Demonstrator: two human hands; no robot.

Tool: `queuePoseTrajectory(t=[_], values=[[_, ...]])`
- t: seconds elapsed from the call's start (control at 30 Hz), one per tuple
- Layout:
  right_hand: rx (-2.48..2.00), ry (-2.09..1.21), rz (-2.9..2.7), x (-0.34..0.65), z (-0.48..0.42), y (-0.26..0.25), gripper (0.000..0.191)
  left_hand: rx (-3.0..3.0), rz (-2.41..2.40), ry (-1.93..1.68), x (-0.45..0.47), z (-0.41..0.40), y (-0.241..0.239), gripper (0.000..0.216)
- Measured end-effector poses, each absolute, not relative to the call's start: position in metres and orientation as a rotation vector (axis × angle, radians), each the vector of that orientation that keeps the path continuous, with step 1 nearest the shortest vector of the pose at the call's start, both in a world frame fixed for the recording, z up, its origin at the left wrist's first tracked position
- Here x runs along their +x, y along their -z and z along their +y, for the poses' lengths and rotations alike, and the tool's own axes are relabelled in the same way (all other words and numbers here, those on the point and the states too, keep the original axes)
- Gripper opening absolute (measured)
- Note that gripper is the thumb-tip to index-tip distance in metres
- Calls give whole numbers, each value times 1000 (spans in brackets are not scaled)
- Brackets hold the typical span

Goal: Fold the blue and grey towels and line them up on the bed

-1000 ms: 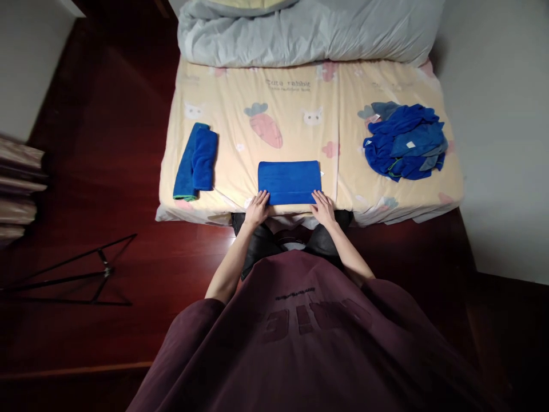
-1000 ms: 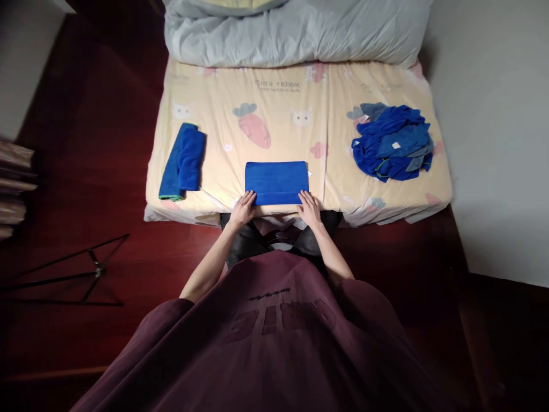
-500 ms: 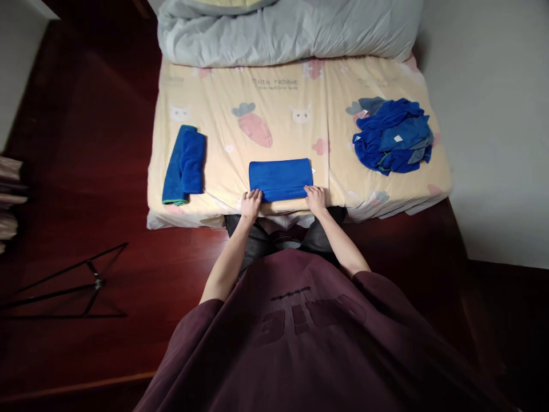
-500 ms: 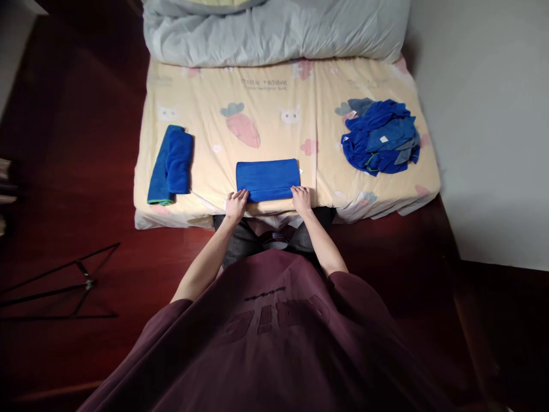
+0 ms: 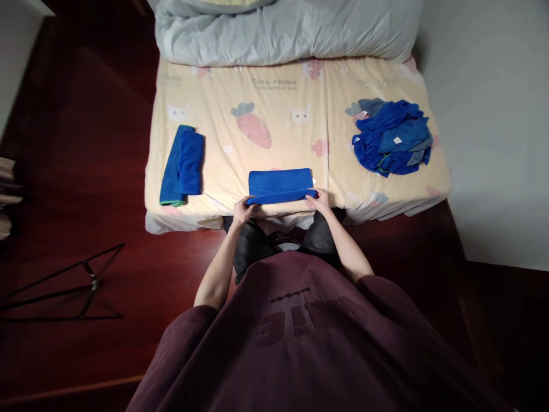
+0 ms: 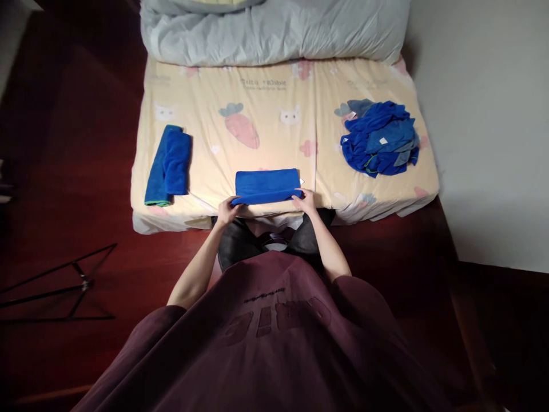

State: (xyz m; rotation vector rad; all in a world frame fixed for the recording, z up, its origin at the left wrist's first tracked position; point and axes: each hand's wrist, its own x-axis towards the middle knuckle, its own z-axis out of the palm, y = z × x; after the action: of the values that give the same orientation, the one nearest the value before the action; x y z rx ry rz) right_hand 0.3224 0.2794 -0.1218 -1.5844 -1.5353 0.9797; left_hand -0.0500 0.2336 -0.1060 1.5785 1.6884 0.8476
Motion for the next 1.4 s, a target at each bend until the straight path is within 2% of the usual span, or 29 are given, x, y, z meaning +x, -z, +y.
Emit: queuePoseTrajectory(t=[0.2, 0.47, 0.77, 1.1, 1.4], values=[[-1526, -959, -1369, 315, 284, 132, 41, 1280, 1724, -1080, -38, 248, 118, 38], [-1505, -1000, -1450, 327, 280, 121, 51, 1281, 1782, -1056, -52, 245, 129, 35], [-1549, -884, -1433, 323, 275, 121, 63, 1238, 1866, -1000, -49, 248, 123, 40], [-1703, -807, -1471, 325, 279, 121, 55, 1306, 1938, -934, -52, 249, 122, 35], [-1837, -728, -1392, 315, 278, 110, 34, 1129, 1946, -995, -56, 250, 126, 32]])
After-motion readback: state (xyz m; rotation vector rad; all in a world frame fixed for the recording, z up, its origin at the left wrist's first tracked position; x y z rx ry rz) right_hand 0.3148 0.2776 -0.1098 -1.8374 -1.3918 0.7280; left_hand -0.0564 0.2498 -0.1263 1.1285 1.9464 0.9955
